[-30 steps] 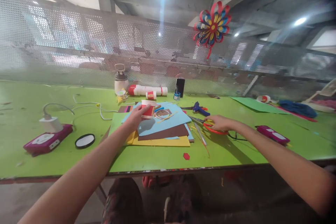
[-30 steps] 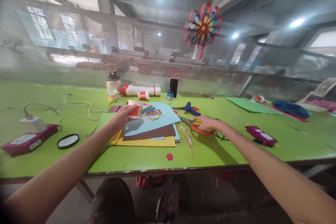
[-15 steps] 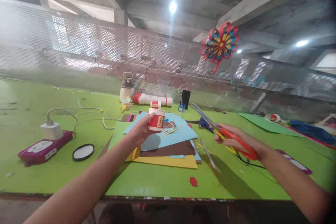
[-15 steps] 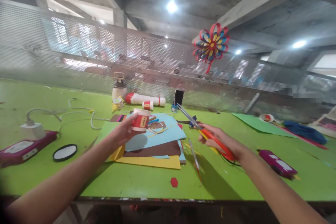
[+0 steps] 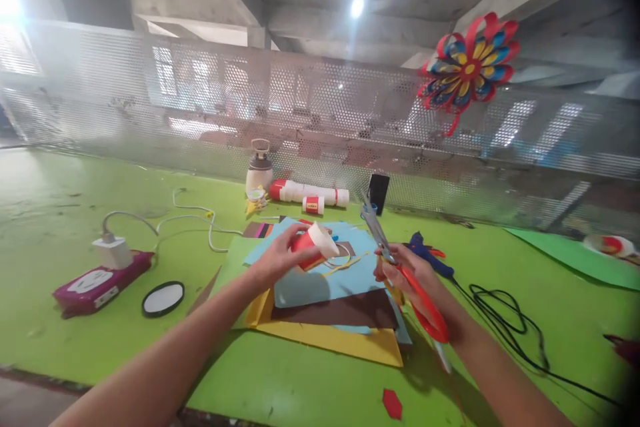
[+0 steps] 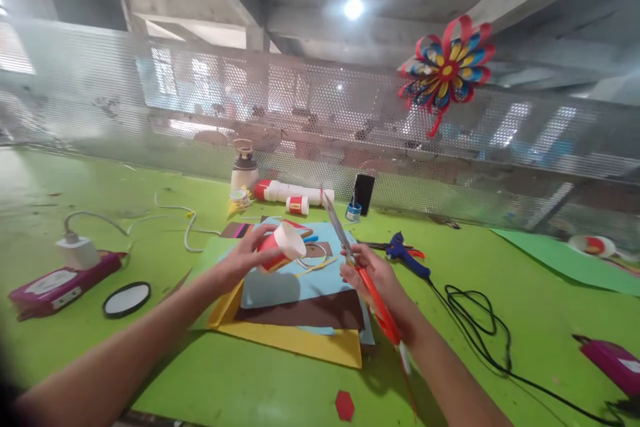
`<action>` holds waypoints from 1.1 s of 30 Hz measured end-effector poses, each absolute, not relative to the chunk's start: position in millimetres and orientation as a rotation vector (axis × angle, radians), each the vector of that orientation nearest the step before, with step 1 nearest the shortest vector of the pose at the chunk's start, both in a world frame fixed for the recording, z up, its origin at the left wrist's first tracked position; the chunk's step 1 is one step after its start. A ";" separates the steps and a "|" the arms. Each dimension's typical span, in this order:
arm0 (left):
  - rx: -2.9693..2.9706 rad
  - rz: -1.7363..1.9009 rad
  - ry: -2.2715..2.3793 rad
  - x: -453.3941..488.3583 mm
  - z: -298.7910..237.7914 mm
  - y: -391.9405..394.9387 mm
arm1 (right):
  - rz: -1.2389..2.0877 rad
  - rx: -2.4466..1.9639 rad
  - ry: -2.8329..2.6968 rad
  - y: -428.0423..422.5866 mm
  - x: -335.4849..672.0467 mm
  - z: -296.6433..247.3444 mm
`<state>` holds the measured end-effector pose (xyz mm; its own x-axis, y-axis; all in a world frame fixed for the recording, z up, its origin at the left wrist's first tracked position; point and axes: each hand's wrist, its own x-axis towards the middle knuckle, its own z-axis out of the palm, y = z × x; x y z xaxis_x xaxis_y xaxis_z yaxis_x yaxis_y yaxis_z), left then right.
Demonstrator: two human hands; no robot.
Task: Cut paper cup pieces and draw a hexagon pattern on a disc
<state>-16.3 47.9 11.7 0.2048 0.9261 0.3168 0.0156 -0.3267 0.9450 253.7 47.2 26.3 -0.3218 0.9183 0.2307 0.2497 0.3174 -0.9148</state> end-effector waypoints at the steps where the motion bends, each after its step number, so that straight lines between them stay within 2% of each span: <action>1: 1.651 1.264 0.951 -13.9 11.5 46.1 | 1.022 -1.062 -1.744 45.3 255.8 25.6; 5: 1.976 1.205 0.977 0.9 7.1 33.7 | 0.998 -1.095 -1.659 31.0 251.5 26.8; 9: 2.538 1.159 1.028 14.3 2.7 19.1 | 1.143 -1.002 -1.529 15.0 233.4 25.7; 13: 2.717 1.167 0.974 18.5 2.5 10.5 | 1.132 -0.952 -1.442 3.5 219.2 22.9; 16: 2.545 1.261 0.926 19.3 0.7 9.9 | 1.094 -0.881 -1.394 -1.7 215.1 20.2; 19: 2.035 1.298 0.944 19.8 -1.5 13.9 | 1.048 -0.776 -1.374 -3.5 214.0 16.7; 23: 1.443 1.053 0.752 21.6 2.1 17.6 | 0.974 -0.703 -1.395 -2.1 213.5 12.9; 27: 1.253 1.069 0.689 24.1 8.3 16.0 | 0.899 -0.713 -1.422 -1.7 211.7 12.4; 33: 1.141 1.241 0.572 26.2 9.1 16.6 | 0.997 -0.750 -1.343 -9.5 207.2 19.0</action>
